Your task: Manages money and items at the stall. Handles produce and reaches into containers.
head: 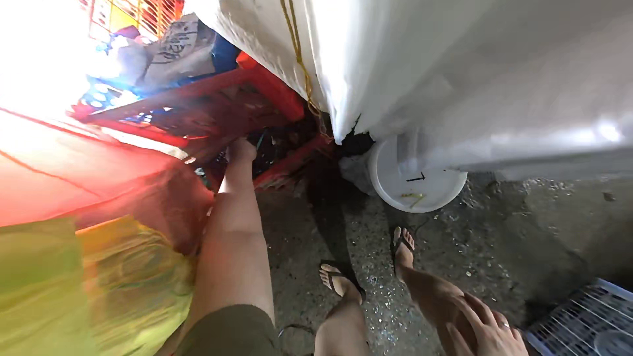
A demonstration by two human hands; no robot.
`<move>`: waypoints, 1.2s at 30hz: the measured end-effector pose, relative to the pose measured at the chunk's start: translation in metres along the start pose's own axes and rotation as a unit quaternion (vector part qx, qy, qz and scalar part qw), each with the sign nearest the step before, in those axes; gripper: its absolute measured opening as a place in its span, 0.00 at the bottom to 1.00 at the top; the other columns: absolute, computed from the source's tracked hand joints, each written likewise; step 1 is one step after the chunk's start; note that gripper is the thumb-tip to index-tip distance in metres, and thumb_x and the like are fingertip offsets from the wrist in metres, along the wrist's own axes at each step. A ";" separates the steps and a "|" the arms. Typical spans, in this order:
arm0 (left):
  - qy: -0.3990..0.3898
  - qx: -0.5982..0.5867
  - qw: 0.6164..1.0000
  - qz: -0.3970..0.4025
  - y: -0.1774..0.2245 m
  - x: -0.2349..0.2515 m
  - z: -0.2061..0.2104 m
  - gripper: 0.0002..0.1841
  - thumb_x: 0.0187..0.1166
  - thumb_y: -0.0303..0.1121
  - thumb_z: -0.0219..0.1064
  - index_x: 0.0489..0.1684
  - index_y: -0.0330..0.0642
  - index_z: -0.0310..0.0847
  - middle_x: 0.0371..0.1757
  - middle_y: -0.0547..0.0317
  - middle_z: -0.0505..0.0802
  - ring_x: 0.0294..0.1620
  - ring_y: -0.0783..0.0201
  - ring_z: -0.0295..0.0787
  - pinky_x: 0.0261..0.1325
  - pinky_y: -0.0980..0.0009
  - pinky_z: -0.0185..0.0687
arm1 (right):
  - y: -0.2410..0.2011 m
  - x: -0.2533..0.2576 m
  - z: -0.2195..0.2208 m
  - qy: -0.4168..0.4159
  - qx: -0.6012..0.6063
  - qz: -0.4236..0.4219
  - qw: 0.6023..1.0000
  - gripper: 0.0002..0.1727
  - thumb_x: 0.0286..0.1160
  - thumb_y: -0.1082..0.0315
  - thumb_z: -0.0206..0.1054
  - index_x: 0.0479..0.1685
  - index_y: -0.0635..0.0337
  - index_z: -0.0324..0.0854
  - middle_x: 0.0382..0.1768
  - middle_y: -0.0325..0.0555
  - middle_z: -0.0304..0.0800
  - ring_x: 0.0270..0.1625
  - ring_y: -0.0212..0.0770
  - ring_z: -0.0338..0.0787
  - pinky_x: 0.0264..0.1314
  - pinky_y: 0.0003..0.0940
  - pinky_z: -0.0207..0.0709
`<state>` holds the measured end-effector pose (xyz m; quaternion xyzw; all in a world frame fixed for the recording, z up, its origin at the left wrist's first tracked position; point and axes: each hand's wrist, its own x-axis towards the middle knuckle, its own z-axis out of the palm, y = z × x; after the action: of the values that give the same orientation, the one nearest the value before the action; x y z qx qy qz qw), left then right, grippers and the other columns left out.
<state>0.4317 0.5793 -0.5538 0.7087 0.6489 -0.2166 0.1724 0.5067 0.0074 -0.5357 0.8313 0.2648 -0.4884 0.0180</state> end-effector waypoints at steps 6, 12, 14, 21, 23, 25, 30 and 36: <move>-0.061 0.026 0.995 0.076 0.019 0.010 0.019 0.25 0.86 0.36 0.64 0.69 0.19 0.75 0.74 0.23 0.79 0.79 0.32 0.74 0.80 0.38 0.66 | -0.004 0.001 0.001 -0.010 -0.013 0.004 1.000 0.39 0.77 0.38 0.61 0.85 0.48 0.72 0.87 0.64 0.64 0.83 0.73 0.68 0.76 0.73 0.62; -0.167 0.080 0.982 0.031 0.033 0.005 0.035 0.26 0.86 0.38 0.64 0.74 0.26 0.74 0.79 0.30 0.77 0.83 0.39 0.70 0.84 0.44 0.62 | -0.013 0.001 0.000 -0.025 -0.021 0.009 0.999 0.41 0.76 0.37 0.60 0.87 0.48 0.71 0.88 0.62 0.62 0.85 0.72 0.66 0.79 0.73 0.60; -0.141 0.072 0.987 0.018 0.033 0.005 0.032 0.25 0.86 0.36 0.64 0.74 0.24 0.73 0.80 0.30 0.76 0.83 0.39 0.70 0.84 0.45 0.62 | -0.015 0.002 -0.002 -0.031 -0.020 0.015 0.999 0.40 0.76 0.38 0.61 0.87 0.47 0.70 0.89 0.61 0.62 0.85 0.72 0.66 0.79 0.72 0.60; -0.017 0.127 0.974 0.186 0.067 0.021 0.029 0.24 0.77 0.34 0.71 0.67 0.27 0.80 0.73 0.27 0.82 0.78 0.31 0.74 0.77 0.30 0.65 | -0.015 0.002 -0.001 -0.022 -0.018 0.005 1.000 0.40 0.73 0.40 0.64 0.86 0.50 0.71 0.88 0.63 0.64 0.85 0.72 0.67 0.78 0.74 0.60; -0.042 0.178 0.961 0.208 0.089 0.025 0.033 0.20 0.78 0.37 0.69 0.58 0.28 0.86 0.69 0.29 0.85 0.76 0.32 0.76 0.75 0.30 0.66 | -0.013 0.004 0.000 -0.015 -0.024 0.004 1.000 0.40 0.73 0.41 0.64 0.85 0.50 0.72 0.87 0.63 0.65 0.84 0.72 0.67 0.77 0.74 0.62; -0.113 0.200 0.955 0.188 0.102 0.029 0.036 0.19 0.82 0.35 0.65 0.58 0.26 0.85 0.69 0.29 0.84 0.75 0.34 0.77 0.75 0.33 0.68 | -0.012 0.005 0.000 -0.009 -0.024 0.003 1.000 0.39 0.74 0.41 0.64 0.84 0.51 0.73 0.87 0.62 0.65 0.84 0.72 0.67 0.76 0.74 0.63; -0.089 0.070 0.989 0.093 0.104 0.025 0.055 0.27 0.87 0.42 0.61 0.78 0.31 0.72 0.80 0.35 0.77 0.84 0.42 0.70 0.84 0.45 0.63 | -0.006 0.007 0.001 -0.002 -0.029 0.007 1.000 0.39 0.73 0.41 0.65 0.84 0.51 0.74 0.87 0.61 0.66 0.83 0.72 0.68 0.75 0.73 0.64; -0.102 0.091 0.978 0.159 0.102 0.028 0.055 0.25 0.86 0.36 0.65 0.78 0.32 0.73 0.80 0.33 0.78 0.84 0.39 0.70 0.83 0.43 0.62 | -0.007 0.006 0.000 -0.010 -0.023 0.009 1.000 0.40 0.73 0.40 0.64 0.84 0.51 0.74 0.86 0.62 0.66 0.84 0.71 0.68 0.76 0.74 0.64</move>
<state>0.5300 0.5643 -0.6191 0.7895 0.4849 -0.3157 0.2047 0.5059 0.0162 -0.5388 0.8278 0.2687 -0.4904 0.0445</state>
